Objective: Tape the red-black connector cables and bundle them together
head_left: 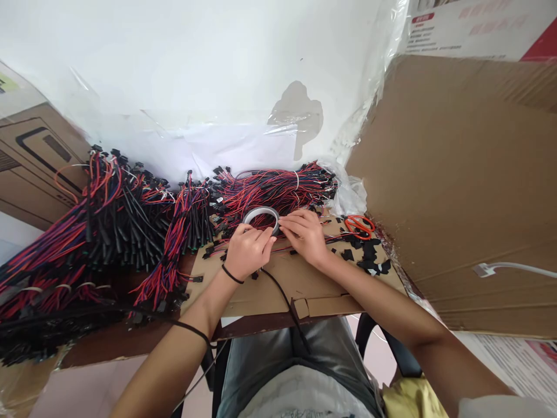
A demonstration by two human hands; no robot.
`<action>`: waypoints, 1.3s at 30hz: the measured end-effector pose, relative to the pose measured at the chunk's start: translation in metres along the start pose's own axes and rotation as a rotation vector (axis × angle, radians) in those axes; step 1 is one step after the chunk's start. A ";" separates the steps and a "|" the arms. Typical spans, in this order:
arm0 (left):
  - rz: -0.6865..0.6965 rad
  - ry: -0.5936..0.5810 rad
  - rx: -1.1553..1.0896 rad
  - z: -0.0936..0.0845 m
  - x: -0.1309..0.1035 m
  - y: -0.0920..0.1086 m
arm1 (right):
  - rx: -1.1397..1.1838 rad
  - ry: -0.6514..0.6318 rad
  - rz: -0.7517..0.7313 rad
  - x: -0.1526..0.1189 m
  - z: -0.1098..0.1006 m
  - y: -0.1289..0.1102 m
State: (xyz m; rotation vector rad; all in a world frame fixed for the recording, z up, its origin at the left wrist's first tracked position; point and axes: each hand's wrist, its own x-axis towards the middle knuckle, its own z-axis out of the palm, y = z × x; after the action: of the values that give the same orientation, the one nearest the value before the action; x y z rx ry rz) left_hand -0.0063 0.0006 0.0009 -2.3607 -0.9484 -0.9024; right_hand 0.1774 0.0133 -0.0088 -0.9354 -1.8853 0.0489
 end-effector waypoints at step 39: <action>-0.244 0.085 0.209 0.012 -0.008 -0.069 | 1.041 -0.184 0.859 0.013 -0.019 0.018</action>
State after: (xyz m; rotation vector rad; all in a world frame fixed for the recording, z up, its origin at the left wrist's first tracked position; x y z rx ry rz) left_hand -0.0561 0.0503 -0.0031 -2.0471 -1.2500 -0.9350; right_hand 0.2003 0.0275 0.0038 -0.8935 -1.1714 1.5001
